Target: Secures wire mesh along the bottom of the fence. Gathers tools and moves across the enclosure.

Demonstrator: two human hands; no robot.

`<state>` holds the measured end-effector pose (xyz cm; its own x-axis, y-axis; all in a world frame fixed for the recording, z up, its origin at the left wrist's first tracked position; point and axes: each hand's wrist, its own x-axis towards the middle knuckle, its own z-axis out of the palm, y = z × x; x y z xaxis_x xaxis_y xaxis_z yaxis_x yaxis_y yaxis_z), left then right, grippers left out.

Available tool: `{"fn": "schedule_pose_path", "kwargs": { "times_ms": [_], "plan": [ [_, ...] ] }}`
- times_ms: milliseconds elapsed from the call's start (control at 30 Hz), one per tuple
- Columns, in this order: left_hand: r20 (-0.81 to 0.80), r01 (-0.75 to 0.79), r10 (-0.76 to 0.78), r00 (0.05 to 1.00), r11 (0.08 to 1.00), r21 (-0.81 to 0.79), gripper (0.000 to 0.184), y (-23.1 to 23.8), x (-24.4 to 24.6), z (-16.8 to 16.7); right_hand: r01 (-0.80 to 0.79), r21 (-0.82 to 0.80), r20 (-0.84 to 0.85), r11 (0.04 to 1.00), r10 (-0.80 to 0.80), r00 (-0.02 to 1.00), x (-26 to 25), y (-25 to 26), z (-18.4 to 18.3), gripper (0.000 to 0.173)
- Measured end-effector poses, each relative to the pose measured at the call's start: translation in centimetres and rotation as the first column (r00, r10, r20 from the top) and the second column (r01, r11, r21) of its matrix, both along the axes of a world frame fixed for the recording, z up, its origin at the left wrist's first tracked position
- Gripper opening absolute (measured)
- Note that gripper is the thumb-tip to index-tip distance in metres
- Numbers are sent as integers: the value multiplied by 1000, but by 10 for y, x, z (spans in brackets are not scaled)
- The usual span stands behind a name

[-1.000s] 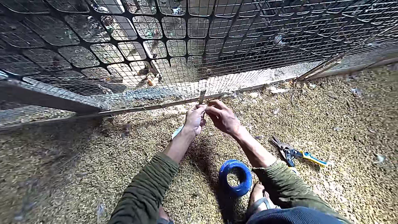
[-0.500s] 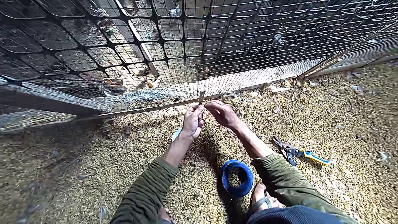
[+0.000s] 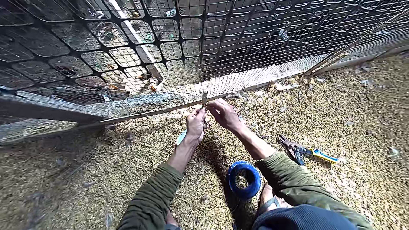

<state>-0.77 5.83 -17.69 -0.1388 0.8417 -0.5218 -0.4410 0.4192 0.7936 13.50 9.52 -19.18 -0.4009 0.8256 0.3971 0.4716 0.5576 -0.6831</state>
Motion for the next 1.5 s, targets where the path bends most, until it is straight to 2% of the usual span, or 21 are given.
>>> {"fn": "schedule_pose_path", "kwargs": {
  "times_ms": [100, 200, 267, 367, 433, 533, 633, 700, 733, 800, 867, 933, 967, 1033, 1133, 1200, 1267, 1300, 1333, 1400, 1500],
  "plan": [
    [-96, 21, -21, 995, 1000, -1, 14, 2, -2, -5, 26, 28, -51, 999, -25, 998, 0, -6, -5, 15],
    [-110, 30, -34, 993, 999, -41, 17, 4, -3, -3, 129, -188, -241, 974, -173, 955, 1, -14, -6, 29],
    [-93, 25, -32, 995, 996, -82, 17, 5, -2, 2, 140, -442, -246, 886, -269, 931, 0, -14, -4, 33],
    [-66, 13, -21, 998, 992, -123, 15, 7, 1, 5, -64, -741, -314, 669, -261, 913, -2, -11, 0, 32],
    [-51, 13, -20, 998, 992, -127, 16, 8, 0, 7, -137, -777, -310, 615, -184, 933, -1, -8, -1, 34],
    [-37, 30, -35, 999, 991, -133, 17, 8, -2, 8, -58, -711, -107, 700, -26, 994, 1, -5, 1, 27],
    [6, 91, -91, 996, 987, -131, 16, 7, -7, 9, -18, -644, 10, 765, 32, 999, 2, -4, 4, 26],
    [46, 154, -149, 988, 980, -125, 15, 5, -14, 9, -35, -673, -60, 739, -7, 998, 6, -6, 4, 26],
    [64, 177, -170, 983, 977, -123, 15, 3, -19, 10, -69, -700, -175, 711, -76, 982, 8, -9, 1, 25],
    [99, 197, -186, 977, 973, -118, 21, -1, -28, 10, -256, -720, -507, 645, -238, 828, 12, -15, -8, 21],
    [121, 194, -180, 976, 974, -116, 33, -2, -34, 11, -478, -643, -746, 598, -349, 567, 11, -19, -5, 23],
    [128, 145, -133, 983, 985, -90, 37, -2, -32, 13, -633, -523, -851, 572, -398, 343, 8, -21, 0, 17],
    [123, 88, -80, 989, 994, -66, 36, -1, -29, 14, -673, -475, -872, 567, -404, 276, 7, -19, 2, 13],
    [116, -54, 53, 992, 999, 7, 31, 3, -26, 14, -696, -442, -884, 565, -406, 232, 7, -14, 5, 13],
    [129, -145, 121, 984, 970, 197, 25, 8, -34, 12, -651, -463, -886, 602, -314, 341, 16, -1, 2, 17],
    [153, -148, 102, 983, 934, 326, 34, 8, -38, 16, -504, -544, -795, 671, -220, 565, 22, 4, 7, 21],
    [160, -178, 124, 979, 902, 394, 40, 10, -37, 21, -224, -567, -475, 793, -93, 875, 26, 9, 18, 24],
    [144, -174, 123, 982, 886, 431, 41, 13, -36, 22, -90, -523, -252, 847, -53, 966, 26, 11, 24, 26],
    [114, -155, 114, 987, 871, 466, 41, 16, -35, 21, -15, -440, -58, 898, -12, 998, 25, 14, 29, 25],
    [40, -123, 120, 992, 854, 505, 37, 22, -36, 21, 67, -288, 177, 955, -15, 984, 20, 15, 32, 25],
    [-160, -9, 122, 980, 820, 573, 35, 34, -40, 21, 118, -177, 294, 977, -62, 954, 10, 19, 24, 37]
  ]
}}
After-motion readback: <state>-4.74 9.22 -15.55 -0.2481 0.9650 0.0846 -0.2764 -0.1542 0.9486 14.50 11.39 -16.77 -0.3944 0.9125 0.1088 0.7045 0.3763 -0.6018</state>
